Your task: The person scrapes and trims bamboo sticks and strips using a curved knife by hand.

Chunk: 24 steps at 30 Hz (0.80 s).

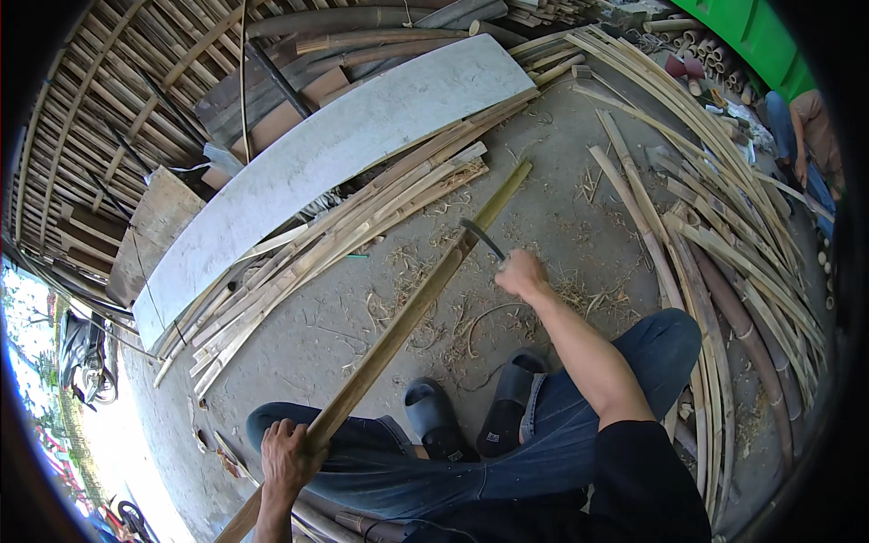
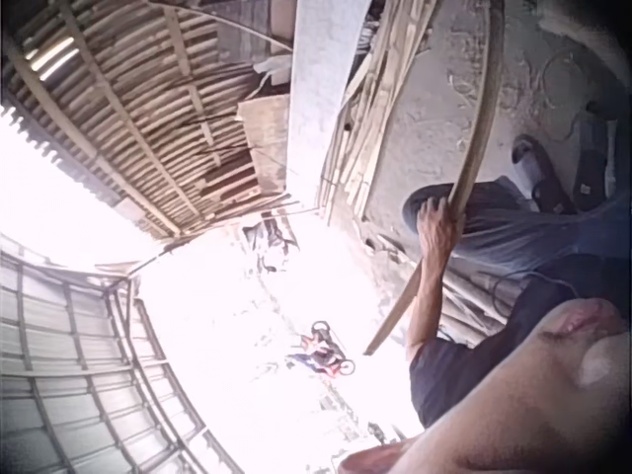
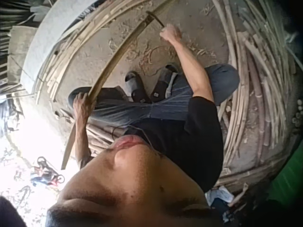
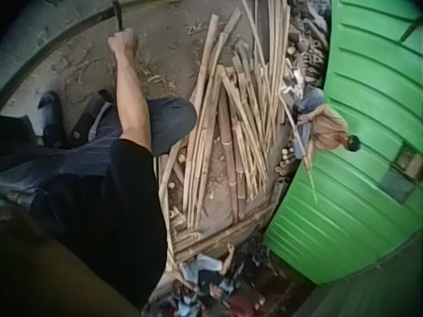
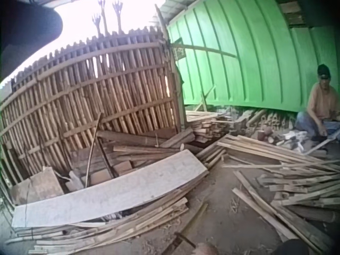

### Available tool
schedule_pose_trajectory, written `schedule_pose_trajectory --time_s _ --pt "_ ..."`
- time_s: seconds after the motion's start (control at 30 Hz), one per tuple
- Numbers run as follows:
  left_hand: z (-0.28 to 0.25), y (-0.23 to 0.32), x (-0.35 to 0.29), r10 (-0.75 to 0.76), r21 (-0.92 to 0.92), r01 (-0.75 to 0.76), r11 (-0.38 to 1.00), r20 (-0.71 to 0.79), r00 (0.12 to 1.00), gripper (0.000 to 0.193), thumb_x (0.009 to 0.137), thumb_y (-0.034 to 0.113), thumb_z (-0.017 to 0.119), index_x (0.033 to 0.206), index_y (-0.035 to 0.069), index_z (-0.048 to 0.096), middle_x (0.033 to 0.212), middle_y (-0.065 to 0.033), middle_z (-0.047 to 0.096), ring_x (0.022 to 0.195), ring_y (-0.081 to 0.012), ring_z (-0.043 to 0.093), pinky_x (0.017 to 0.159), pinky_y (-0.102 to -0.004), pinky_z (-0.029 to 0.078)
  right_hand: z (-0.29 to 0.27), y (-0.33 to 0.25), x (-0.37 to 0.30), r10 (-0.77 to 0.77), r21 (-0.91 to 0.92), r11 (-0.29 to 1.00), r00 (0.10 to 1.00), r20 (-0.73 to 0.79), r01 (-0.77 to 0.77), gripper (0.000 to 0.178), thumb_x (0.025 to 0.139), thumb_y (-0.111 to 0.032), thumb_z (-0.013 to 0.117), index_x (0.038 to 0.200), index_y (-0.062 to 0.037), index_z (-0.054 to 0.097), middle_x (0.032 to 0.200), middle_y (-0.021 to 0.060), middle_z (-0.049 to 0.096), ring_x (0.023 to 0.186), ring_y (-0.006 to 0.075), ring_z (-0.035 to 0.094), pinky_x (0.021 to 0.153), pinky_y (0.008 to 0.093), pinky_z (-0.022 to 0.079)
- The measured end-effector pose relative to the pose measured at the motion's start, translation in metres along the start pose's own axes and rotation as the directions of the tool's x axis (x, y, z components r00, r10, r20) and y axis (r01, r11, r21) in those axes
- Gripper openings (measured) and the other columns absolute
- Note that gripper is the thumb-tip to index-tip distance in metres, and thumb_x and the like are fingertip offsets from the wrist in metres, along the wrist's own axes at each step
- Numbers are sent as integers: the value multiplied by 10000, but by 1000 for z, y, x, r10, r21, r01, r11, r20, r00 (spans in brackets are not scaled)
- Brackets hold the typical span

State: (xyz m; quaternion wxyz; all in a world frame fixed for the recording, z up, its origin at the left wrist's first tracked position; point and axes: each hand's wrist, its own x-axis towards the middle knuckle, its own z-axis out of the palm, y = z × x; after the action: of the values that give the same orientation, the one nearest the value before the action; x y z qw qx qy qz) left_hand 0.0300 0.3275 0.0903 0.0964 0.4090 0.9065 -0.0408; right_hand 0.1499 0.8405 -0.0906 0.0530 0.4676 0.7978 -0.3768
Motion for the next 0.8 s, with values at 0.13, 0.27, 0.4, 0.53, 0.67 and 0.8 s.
schedule_pose_trajectory --time_s 0.13,0.27,0.4,0.53,0.67,0.8 --pt "-57 17 7 -85 122 79 989 38 996 773 713 507 890 1280 31 666 1226 -191 599 1197 -374 546 990 -509 463 -28 -1 24 112 -59 992 994 -10 -112 276 782 -203 770 948 17 780 1000 249 771 969 365 764 837 448 589" --pt "-63 64 88 -29 -157 1 988 -176 984 960 785 582 833 1472 -12 522 1398 -260 532 1319 -418 508 1077 -536 456 5 -26 2 16 24 1000 998 55 -17 294 768 -233 777 923 17 774 969 257 766 963 405 751 856 462 582" --pt "34 98 214 92 -273 -75 959 49 995 915 849 636 738 1458 -11 520 1345 -296 583 1233 -453 610 1031 -516 525 25 -38 -6 -169 -148 974 985 19 170 301 771 -250 770 971 -25 766 978 250 766 961 423 742 861 484 582" --pt "85 120 236 147 -378 -15 926 321 936 760 884 562 718 1337 -34 592 1107 -306 704 1077 -466 695 943 -524 567 12 -48 -44 -265 -209 941 963 40 267 317 767 -251 777 995 -35 741 972 252 760 963 436 735 865 496 580" --pt "59 116 184 102 -380 32 924 327 939 652 889 501 719 1244 -38 623 1034 -287 720 1030 -457 709 903 -526 579 25 -67 -117 -412 -216 861 881 233 460 338 779 -259 775 1006 -22 695 937 262 747 953 468 721 866 522 574" --pt "84 115 162 148 -439 23 898 350 925 642 881 470 735 1261 -33 617 1046 -279 717 1051 -455 705 924 -536 563 15 -10 -41 -205 -252 944 977 65 215 298 778 -203 765 963 26 717 888 268 749 915 427 749 814 490 579"
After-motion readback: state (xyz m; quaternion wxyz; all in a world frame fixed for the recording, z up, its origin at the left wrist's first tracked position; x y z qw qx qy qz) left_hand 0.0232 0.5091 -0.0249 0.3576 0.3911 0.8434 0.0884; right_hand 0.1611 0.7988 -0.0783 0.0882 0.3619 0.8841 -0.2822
